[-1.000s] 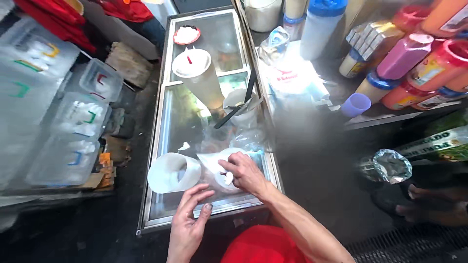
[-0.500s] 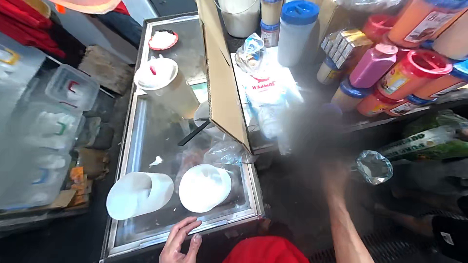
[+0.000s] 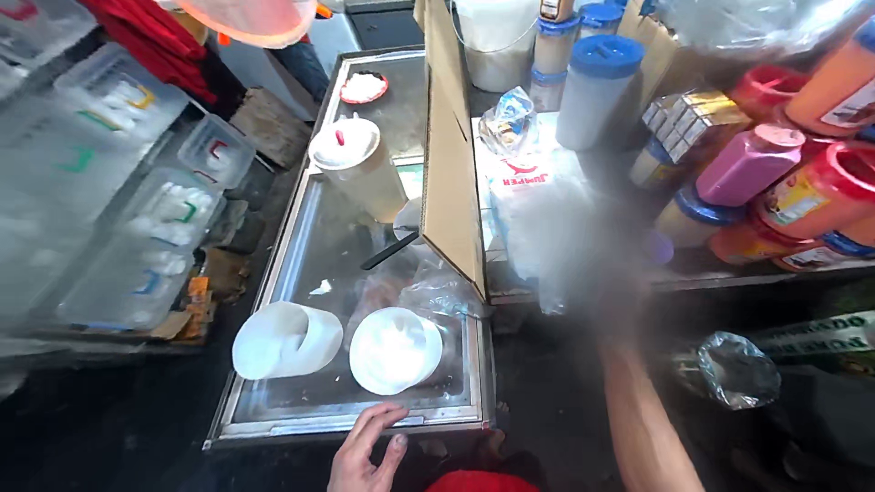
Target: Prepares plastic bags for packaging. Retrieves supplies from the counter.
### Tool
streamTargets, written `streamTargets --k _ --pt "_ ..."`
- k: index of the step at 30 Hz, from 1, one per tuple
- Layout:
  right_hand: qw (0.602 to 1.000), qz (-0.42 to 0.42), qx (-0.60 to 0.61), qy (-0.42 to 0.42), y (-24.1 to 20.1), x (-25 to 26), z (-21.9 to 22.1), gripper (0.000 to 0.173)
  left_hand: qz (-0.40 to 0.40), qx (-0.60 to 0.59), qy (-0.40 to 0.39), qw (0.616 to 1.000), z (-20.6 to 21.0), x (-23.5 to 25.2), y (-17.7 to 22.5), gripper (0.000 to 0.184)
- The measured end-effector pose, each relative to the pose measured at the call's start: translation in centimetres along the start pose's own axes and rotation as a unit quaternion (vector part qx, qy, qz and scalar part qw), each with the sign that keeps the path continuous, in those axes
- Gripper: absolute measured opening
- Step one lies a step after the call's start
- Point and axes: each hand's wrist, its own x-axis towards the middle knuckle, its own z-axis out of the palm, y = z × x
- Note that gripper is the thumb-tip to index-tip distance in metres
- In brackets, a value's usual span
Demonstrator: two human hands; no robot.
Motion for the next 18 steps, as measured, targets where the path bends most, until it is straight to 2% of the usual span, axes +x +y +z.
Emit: streamTargets --k 3,5,8,10,12,15,18 --pt "0.971 0.032 -0.057 -0.229 -0.8 6.6 4.4 0.029 0.007 0.002 -0.007 1.0 1.5 0.2 0.9 0.031" --pt "0.945 0.035 -0.114 -0.306 -0.8 10.0 7.7 0.028 0.015 -0.008 -0.01 1.0 2.6 0.5 1.6 0.032" --pt "0.887 0.027 -0.224 -0.403 0.3 13.6 13.6 0.035 0.019 -0.025 -0.027 0.999 3.7 1.0 3.0 0.032" --pt "0.868 0.01 -0.265 -0.419 1.5 13.4 15.8 0.033 0.024 -0.025 -0.041 0.999 4.0 0.9 3.7 0.031" --pt "0.874 0.011 -0.266 -0.406 1.7 13.0 15.9 0.025 0.034 -0.024 -0.044 0.998 4.0 1.0 3.8 0.03" --pt "0.895 0.095 -0.202 -0.386 -0.1 13.5 13.8 0.025 0.052 -0.065 -0.028 0.996 4.4 2.2 3.4 0.028" --pt "0.906 0.156 -0.103 -0.381 0.8 14.6 12.7 0.033 0.068 -0.149 -0.048 0.985 6.0 6.2 4.0 0.029"
